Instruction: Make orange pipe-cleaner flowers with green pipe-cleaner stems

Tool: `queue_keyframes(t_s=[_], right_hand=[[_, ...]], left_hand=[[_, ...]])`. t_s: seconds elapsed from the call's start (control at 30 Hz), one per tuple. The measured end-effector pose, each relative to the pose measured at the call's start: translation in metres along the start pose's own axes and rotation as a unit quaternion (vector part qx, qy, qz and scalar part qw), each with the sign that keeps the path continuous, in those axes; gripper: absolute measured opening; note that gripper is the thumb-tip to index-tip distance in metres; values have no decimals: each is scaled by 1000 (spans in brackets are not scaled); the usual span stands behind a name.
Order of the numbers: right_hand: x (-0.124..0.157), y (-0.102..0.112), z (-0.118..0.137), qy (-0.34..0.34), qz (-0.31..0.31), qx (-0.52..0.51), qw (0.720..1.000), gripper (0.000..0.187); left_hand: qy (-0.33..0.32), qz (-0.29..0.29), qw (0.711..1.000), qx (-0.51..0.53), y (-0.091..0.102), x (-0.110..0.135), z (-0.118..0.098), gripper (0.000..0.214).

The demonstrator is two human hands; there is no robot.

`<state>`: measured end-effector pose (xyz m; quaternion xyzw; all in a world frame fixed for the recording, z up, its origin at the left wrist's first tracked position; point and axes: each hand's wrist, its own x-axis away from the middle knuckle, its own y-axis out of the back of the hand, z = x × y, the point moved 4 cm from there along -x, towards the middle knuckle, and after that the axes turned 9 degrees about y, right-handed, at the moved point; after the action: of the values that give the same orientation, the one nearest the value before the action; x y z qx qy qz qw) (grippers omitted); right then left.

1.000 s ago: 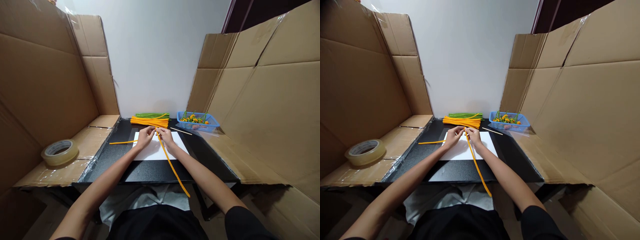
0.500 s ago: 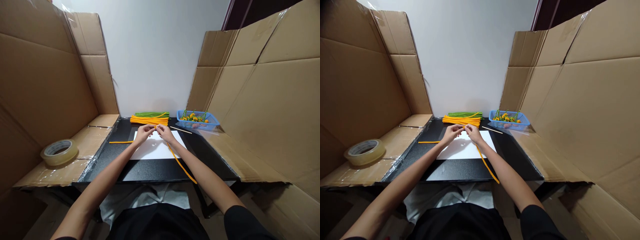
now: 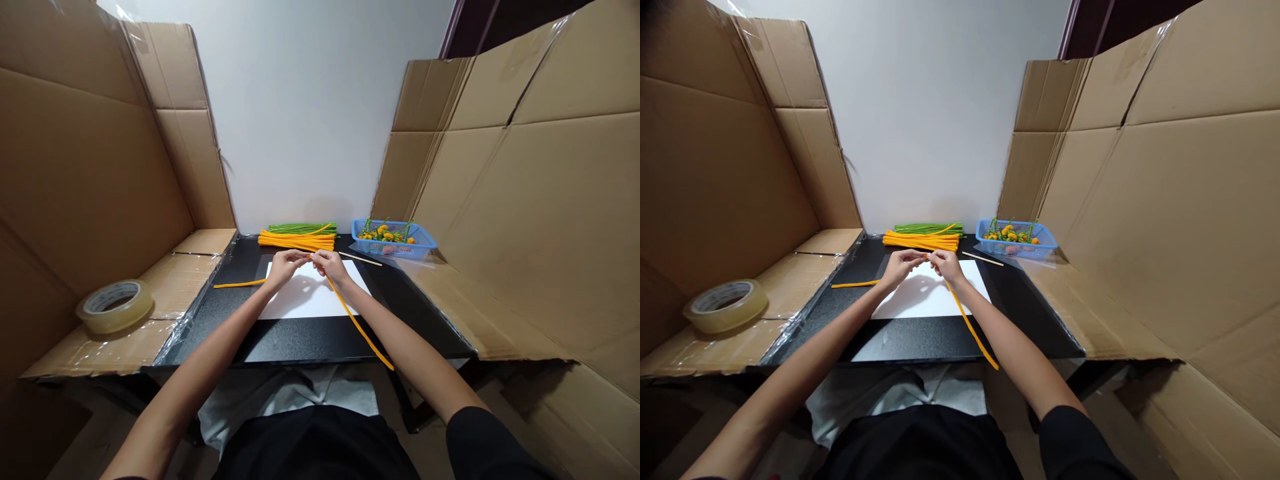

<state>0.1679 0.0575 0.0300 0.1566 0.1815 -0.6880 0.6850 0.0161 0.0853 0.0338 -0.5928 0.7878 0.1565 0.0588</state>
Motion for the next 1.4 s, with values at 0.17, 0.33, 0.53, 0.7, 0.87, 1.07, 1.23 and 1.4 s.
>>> queue_keyframes(t_s=[0.17, 0.33, 0.53, 0.7, 0.87, 1.07, 1.23, 1.4], right_hand=[[-1, 2, -1, -28, 16, -19, 999, 32], [2, -1, -1, -11, 5, -11, 1000, 29], [5, -2, -10, -63, 21, -35, 997, 34], [6, 1, -16, -118, 58, -91, 987, 26], [8, 4, -19, -190, 64, -129, 971, 10], [13, 2, -19, -286, 65, -233, 927, 13], [13, -2, -23, -332, 64, -283, 898, 14], [5, -3, -25, -234, 14, -201, 951, 9]], left_hand=[[37, 17, 999, 22, 0, 0, -1, 39], [74, -7, 996, 48, 4, -2, 3, 40], [41, -26, 998, 38, 4, -3, 5, 33], [12, 18, 999, 48, -1, -5, 8, 30], [-10, 35, 999, 20, 0, -8, 11, 26], [-107, 19, 992, -65, 0, -5, 3, 16], [-217, -24, 963, -160, -4, 8, -10, 11], [-188, -46, 968, -159, -4, 5, -3, 12]])
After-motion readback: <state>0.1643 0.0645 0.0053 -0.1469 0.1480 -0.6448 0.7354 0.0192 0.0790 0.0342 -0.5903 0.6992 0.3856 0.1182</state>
